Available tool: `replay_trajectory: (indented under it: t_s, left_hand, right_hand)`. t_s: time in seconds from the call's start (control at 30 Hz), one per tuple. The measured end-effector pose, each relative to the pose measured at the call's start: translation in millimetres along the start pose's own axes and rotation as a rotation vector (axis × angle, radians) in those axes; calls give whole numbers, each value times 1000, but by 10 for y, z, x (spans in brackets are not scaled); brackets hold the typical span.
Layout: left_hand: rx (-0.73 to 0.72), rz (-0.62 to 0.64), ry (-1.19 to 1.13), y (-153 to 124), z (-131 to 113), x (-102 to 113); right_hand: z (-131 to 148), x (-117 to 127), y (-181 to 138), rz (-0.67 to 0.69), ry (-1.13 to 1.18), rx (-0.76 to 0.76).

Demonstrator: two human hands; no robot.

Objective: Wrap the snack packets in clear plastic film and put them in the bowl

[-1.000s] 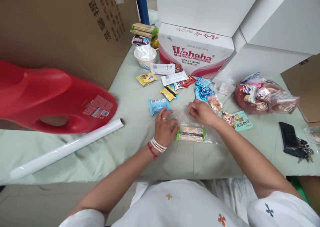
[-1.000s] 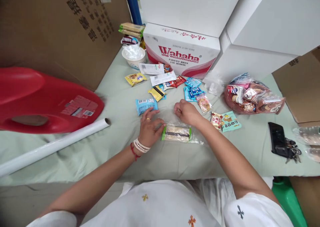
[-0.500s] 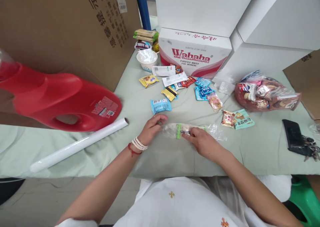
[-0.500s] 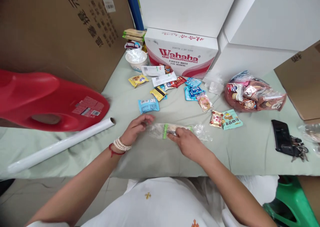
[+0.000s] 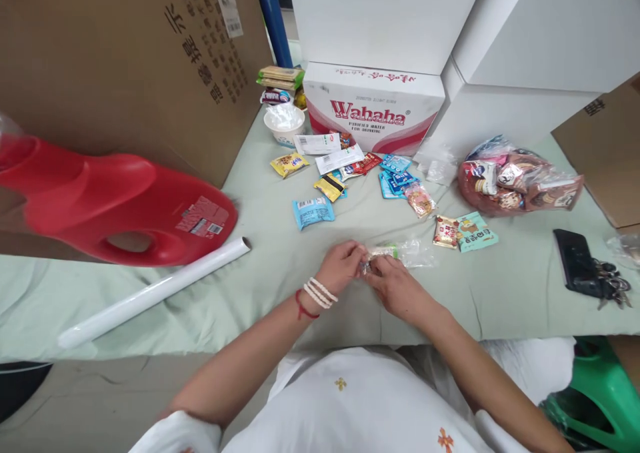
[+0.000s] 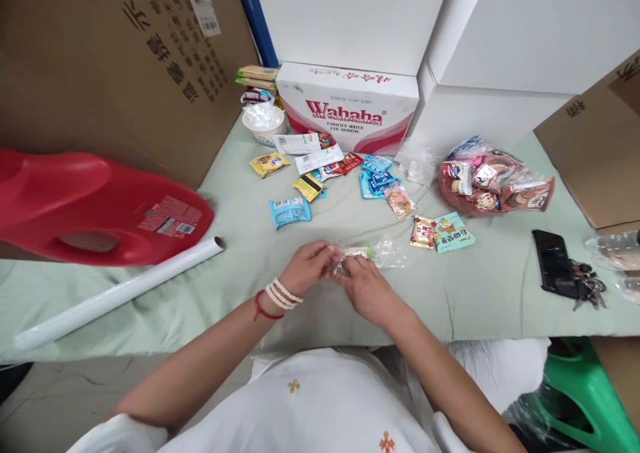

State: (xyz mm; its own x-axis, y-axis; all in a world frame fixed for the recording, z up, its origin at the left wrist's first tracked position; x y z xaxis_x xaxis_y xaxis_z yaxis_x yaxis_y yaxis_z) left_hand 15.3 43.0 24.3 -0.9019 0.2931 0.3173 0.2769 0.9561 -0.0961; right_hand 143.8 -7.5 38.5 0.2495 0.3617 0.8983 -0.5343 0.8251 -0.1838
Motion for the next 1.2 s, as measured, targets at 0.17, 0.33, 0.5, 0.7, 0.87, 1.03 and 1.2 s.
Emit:
replay_trajectory:
  t_s: [0.17, 0.33, 0.5, 0.7, 0.87, 1.03, 1.2]
  left_hand:
    - [-158, 55, 720, -11, -152, -326]
    - [-107, 94, 927, -79, -240, -335]
    - [-78, -93, 869, -25, -178, -128]
    - [-85, 60, 825, 102, -102, -128]
    - [47, 170, 697, 161, -42, -59]
    - [150, 97, 310, 183, 184, -71]
    - [144, 136, -122, 162, 121, -268]
  right_hand:
    - [-341, 338, -67, -275, 256, -215]
    - [-1048, 454, -175, -551, 37, -648]
    - [-1220, 388, -224, -458, 157, -579]
    - [-441, 368, 37, -387, 222, -466]
    - [67, 175, 153, -386, 208, -214]
    - [148, 103, -124, -373, 237, -90]
    - [137, 136, -290, -482, 173, -100]
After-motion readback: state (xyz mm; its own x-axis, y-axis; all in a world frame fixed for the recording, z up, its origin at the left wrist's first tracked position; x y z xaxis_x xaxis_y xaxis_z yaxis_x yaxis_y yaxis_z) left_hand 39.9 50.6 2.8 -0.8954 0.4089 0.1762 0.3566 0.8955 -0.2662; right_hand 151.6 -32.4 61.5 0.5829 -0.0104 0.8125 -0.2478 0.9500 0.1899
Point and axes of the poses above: each hand's wrist, its own y-axis towards the middle knuckle, its own x-axis out of the back of the hand, z = x × y, the point moved 7 cm from there along y, towards the middle knuckle, and after that the axes turned 9 degrees about -x, right-handed, at the moved point
